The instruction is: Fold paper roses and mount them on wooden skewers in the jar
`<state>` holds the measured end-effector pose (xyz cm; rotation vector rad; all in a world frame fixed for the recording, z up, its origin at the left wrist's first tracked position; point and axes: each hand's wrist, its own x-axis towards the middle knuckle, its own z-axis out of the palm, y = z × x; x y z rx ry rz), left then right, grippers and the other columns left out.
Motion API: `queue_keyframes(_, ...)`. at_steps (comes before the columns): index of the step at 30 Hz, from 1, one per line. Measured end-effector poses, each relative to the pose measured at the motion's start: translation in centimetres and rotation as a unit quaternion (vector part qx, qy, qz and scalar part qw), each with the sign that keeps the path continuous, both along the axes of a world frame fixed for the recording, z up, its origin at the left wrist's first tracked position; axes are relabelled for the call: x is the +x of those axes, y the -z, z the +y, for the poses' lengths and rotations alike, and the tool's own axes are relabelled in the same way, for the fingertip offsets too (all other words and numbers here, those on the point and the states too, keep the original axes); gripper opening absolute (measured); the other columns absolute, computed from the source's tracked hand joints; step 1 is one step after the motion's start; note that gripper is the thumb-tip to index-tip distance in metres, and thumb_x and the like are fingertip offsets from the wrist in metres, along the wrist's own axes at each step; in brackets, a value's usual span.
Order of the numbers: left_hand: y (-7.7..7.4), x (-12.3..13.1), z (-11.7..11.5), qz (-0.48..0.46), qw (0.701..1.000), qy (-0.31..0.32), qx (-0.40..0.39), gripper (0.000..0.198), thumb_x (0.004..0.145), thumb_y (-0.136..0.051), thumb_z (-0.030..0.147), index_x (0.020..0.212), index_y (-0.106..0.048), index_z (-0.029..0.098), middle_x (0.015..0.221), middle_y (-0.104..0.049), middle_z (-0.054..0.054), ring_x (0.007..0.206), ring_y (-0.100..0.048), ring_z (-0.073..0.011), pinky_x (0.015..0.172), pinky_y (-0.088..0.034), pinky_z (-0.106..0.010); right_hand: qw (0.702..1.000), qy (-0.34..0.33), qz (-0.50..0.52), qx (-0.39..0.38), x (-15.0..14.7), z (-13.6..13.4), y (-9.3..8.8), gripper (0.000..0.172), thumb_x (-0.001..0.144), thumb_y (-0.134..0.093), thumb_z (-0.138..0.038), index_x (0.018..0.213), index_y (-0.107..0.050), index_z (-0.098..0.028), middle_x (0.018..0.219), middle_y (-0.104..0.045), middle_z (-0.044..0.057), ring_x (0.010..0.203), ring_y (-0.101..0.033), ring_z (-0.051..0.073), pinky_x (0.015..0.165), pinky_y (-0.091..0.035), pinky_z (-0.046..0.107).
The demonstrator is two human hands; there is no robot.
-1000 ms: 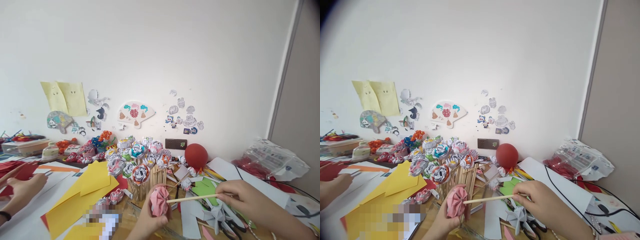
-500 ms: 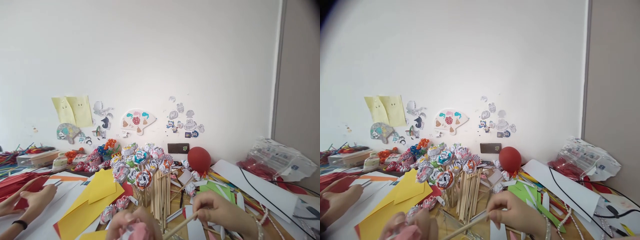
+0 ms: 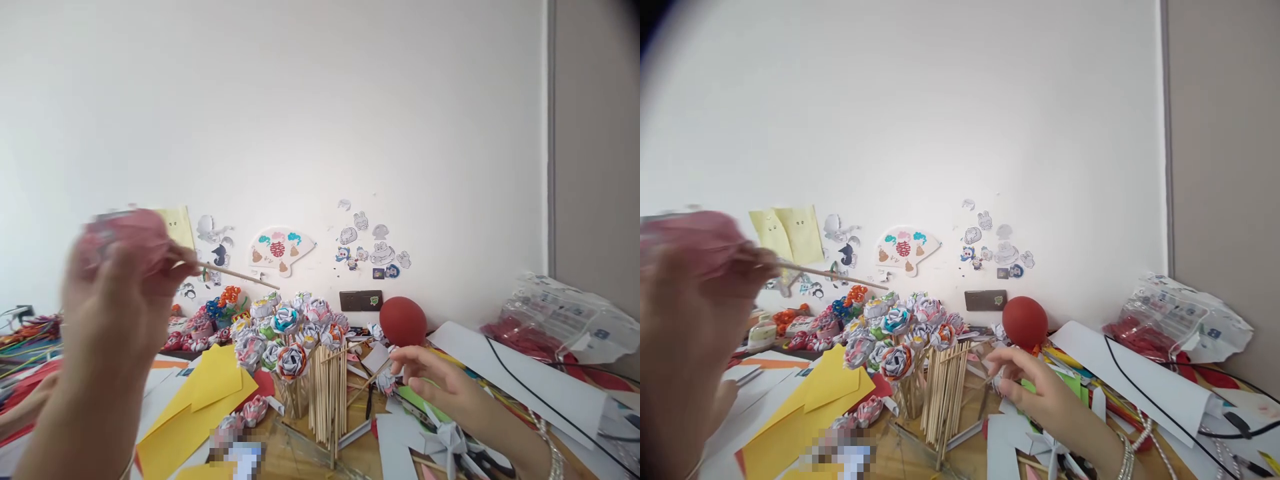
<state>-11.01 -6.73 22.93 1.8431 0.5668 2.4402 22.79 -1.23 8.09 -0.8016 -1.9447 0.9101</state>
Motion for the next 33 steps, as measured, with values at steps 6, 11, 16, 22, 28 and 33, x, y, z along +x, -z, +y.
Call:
queue_keyframes(6, -4.3, 0.7, 7.2, -0.027, 0.99, -0.001, -0.141, 0.019, 0.068, -0.066, 0.024, 0.083, -0.056, 0.017, 0.06, -0.056, 0.002, 0.055, -0.059, -0.0098, 0.052, -0.051, -0.021, 0.999, -0.008, -0.043, 0.018, -0.2, -0.8, -0.7, 0.038, 0.084, -0.044, -0.048, 0.111, -0.053, -0.023, 0.101, -0.057, 0.007, 0.092, -0.054, 0.022, 0.085, -0.043, 0.038)
queue_keyframes(11, -3.4, -0.4, 9.7, -0.01, 0.97, 0.034, -0.24, 0.024, 0.068, -0.066, 0.034, 0.079, -0.057, 0.015, 0.059, -0.054, 0.002, 0.055, -0.059, -0.0103, 0.054, -0.052, -0.022, 0.997, -0.039, -0.064, 0.018, 0.0, -1.0, -0.8, 0.036, 0.083, -0.047, -0.047, 0.11, -0.055, -0.024, 0.101, -0.059, 0.006, 0.09, -0.054, 0.021, 0.081, -0.044, 0.034)
queue_keyframes(16, -4.1, -0.4, 10.0, -0.036, 0.969, -0.01, -0.244, 0.025, 0.067, -0.065, 0.036, 0.079, -0.055, 0.016, 0.061, -0.052, 0.004, 0.054, -0.058, -0.009, 0.057, -0.051, -0.022, 0.997, -0.038, -0.071, 0.013, 0.2, -1.0, -1.1, 0.035, 0.083, -0.047, -0.047, 0.107, -0.056, -0.022, 0.1, -0.059, 0.007, 0.09, -0.054, 0.021, 0.081, -0.044, 0.035)
queue_keyframes(22, -5.0, -0.3, 10.0, -0.02, 0.966, -0.082, -0.246, 0.028, 0.067, -0.065, 0.036, 0.083, -0.053, 0.016, 0.061, -0.054, 0.004, 0.056, -0.059, -0.0101, 0.061, -0.052, -0.026, 0.996, -0.035, -0.077, 0.011, 0.3, -1.1, -1.3, 0.033, 0.083, -0.047, -0.045, 0.105, -0.057, -0.023, 0.099, -0.06, 0.007, 0.09, -0.054, 0.021, 0.082, -0.043, 0.035)
queue_keyframes(28, -2.1, 0.1, 12.1, 0.128, 0.917, -0.143, -0.348, 0.039, 0.07, -0.059, 0.046, 0.09, -0.048, 0.014, 0.069, -0.059, -0.002, 0.062, -0.065, -0.0148, 0.062, -0.055, -0.029, 0.995, -0.048, -0.086, 0.011, 0.3, -0.9, -0.8, 0.033, 0.083, -0.048, -0.046, 0.108, -0.057, -0.025, 0.102, -0.059, 0.006, 0.09, -0.054, 0.02, 0.081, -0.043, 0.034)
queue_keyframes(33, 1.7, -0.4, 13.3, 0.257, 0.843, -0.24, -0.407, 0.047, 0.066, -0.057, 0.054, 0.09, -0.052, 0.015, 0.077, -0.066, -0.01, 0.068, -0.066, -0.0232, 0.06, -0.052, -0.035, 0.994, -0.036, -0.101, 0.012, 0.3, -0.7, -0.3, 0.031, 0.083, -0.048, -0.046, 0.106, -0.057, -0.027, 0.102, -0.059, 0.005, 0.091, -0.053, 0.02, 0.081, -0.043, 0.033)
